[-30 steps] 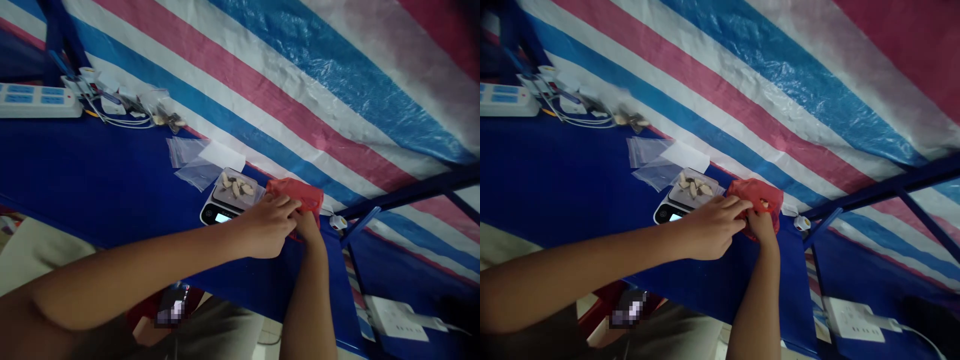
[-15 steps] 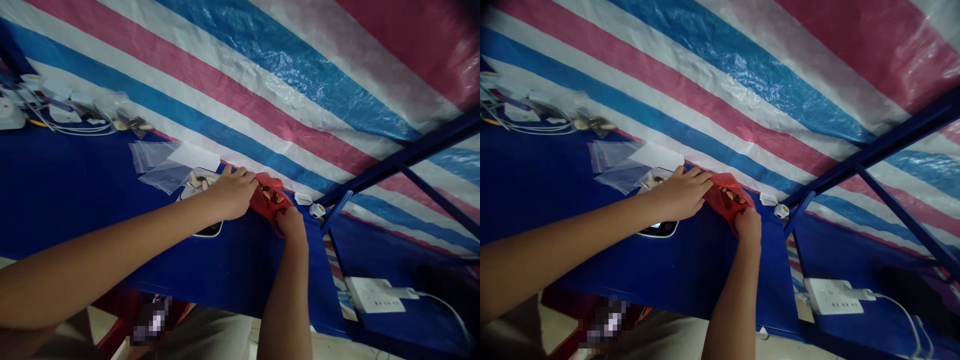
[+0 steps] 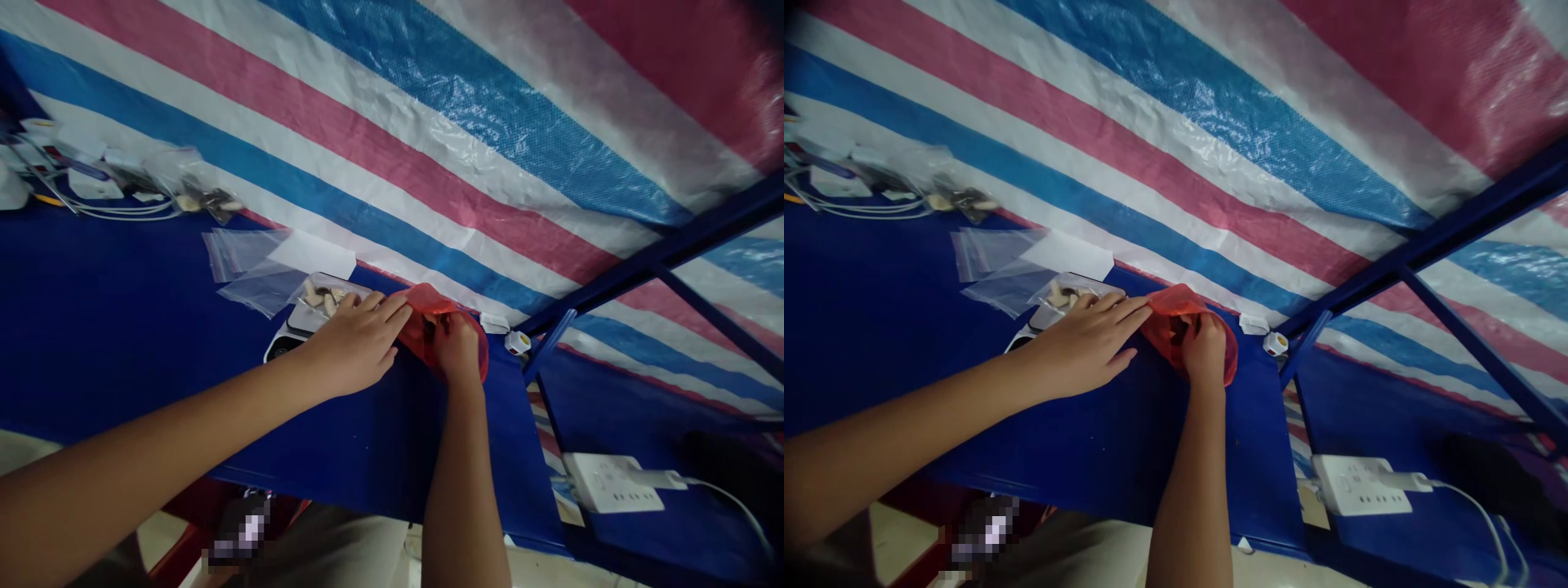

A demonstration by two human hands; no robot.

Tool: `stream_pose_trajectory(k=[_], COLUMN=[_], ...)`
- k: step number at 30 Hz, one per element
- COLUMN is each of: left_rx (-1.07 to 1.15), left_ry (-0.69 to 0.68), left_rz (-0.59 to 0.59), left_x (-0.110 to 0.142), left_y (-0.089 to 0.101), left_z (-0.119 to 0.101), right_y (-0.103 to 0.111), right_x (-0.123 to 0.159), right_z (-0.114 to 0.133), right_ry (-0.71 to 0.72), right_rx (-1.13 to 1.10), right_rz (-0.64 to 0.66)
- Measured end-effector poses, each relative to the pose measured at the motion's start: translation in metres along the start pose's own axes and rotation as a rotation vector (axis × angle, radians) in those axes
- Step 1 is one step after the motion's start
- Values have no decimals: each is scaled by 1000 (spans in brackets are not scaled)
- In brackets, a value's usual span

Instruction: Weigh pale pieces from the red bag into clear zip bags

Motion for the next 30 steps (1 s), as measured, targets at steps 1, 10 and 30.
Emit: stream_pose_trajectory(k=[1, 10, 30], left_rx=[-1, 46, 179], left_ry=[6, 26, 32], left_rz=[-1, -5, -36], left_x=[-1, -10, -16], left_y=[-1, -1, 3], left_z=[0, 1, -2], right_y=[-6, -22, 9], right_x=[0, 0, 4], right_z=[1, -17, -47], right_ry=[31, -94, -112], right_rx=[5, -1, -424], right_rz=[1, 115, 108])
Point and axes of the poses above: each hand's wrist, its own x-axis away from the middle knuckle, its own y-axis out of the back of the hand, z = x × y, the point moved 7 cm from there along -x, towards the middle knuckle, and after that the axes turned 10 degrees about x, right-handed, at the moved point
